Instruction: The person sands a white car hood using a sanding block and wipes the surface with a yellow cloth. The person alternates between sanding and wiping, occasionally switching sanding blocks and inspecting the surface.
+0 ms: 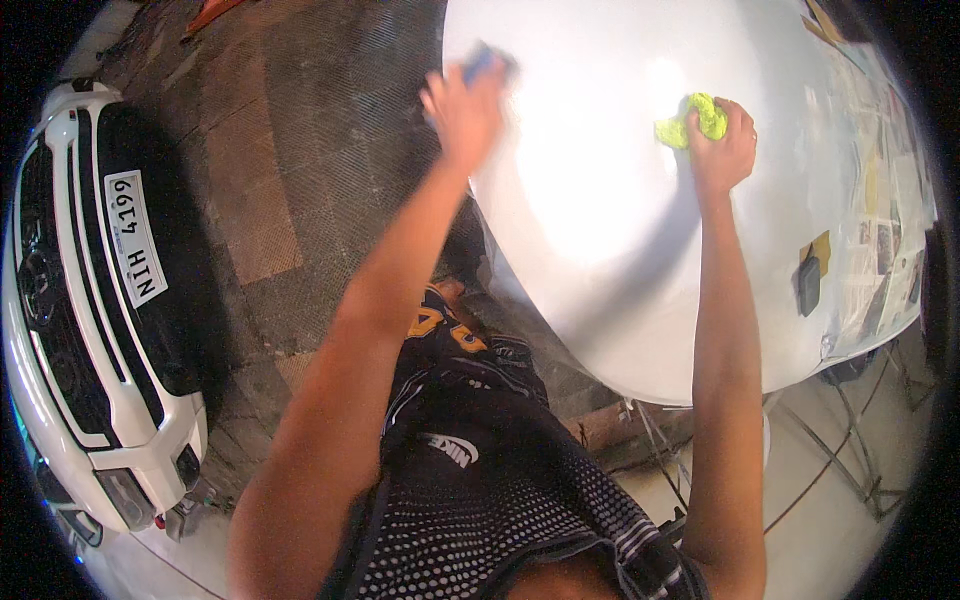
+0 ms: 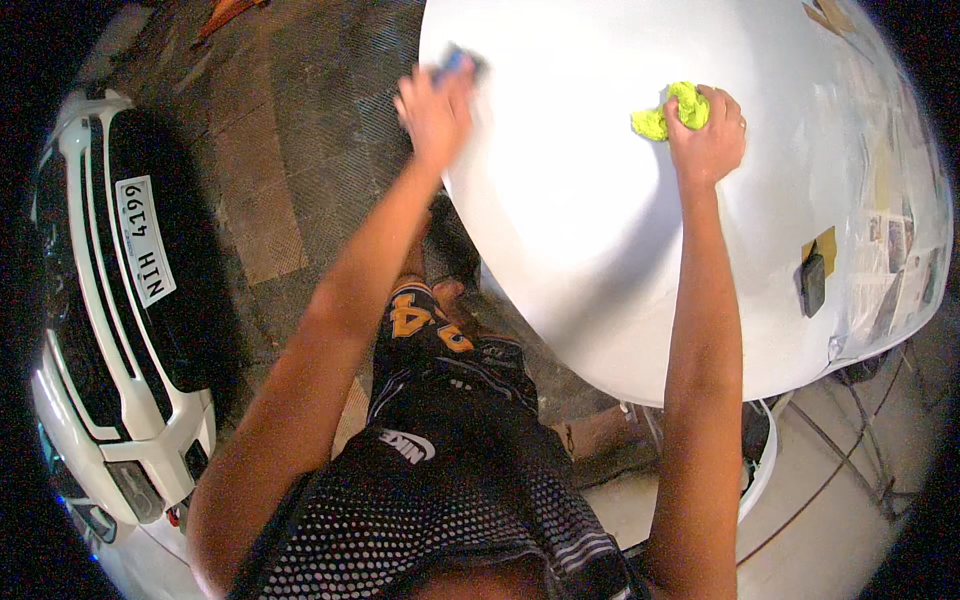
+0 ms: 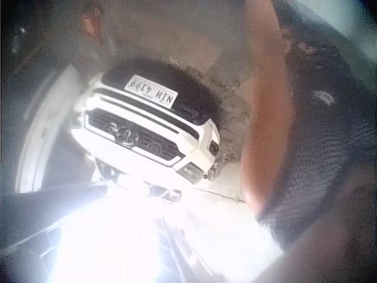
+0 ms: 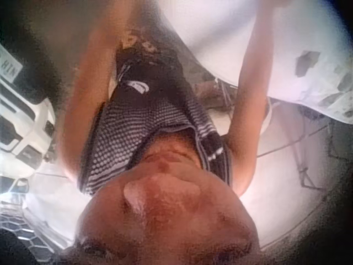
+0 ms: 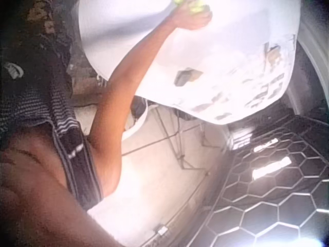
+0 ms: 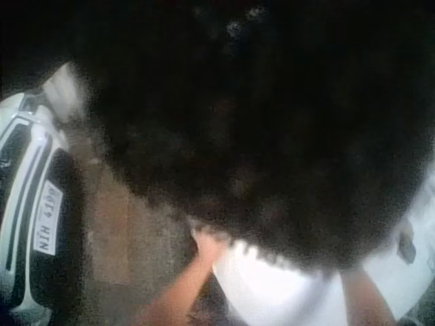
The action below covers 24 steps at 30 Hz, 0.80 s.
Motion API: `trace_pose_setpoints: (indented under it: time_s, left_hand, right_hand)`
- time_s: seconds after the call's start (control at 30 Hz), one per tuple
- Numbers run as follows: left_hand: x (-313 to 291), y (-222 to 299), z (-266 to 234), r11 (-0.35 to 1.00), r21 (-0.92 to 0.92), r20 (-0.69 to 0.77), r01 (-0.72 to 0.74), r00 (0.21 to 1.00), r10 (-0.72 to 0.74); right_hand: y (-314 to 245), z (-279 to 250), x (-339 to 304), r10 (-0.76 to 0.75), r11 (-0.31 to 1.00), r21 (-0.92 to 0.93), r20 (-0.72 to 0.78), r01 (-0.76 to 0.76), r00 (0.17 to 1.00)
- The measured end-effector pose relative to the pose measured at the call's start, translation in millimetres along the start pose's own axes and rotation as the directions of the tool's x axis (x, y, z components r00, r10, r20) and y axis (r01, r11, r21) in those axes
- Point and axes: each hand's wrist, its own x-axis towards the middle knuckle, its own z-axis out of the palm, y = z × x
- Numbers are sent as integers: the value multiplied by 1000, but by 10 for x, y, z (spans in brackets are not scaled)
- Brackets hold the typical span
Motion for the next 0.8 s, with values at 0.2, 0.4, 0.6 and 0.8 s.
trace_pose_setpoints:
  time_s: [0.2, 0.4, 0.6, 0.8]
  left_hand:
    - [-637, 564, -65, 998, -61, 162, 10, 987, 0]
    - [-338, 337, -80, 968, -89, 128, -236, 961, 246]
    - [-46, 593, 166, 978, -137, -34, 154, 986, -160]
    - [-329, 798, -10, 873, -97, 108, -478, 867, 487]
  right_hand:
    - [63, 16, -64, 33, 999, -43, 34, -32, 999]
    - [64, -2, -82, 10, 1000, -27, -24, -11, 1000]
    - [1, 13, -37, 8, 1000, -16, -11, -8, 1000]
    - [50, -1, -95, 40, 999, -30, -13, -41, 999]
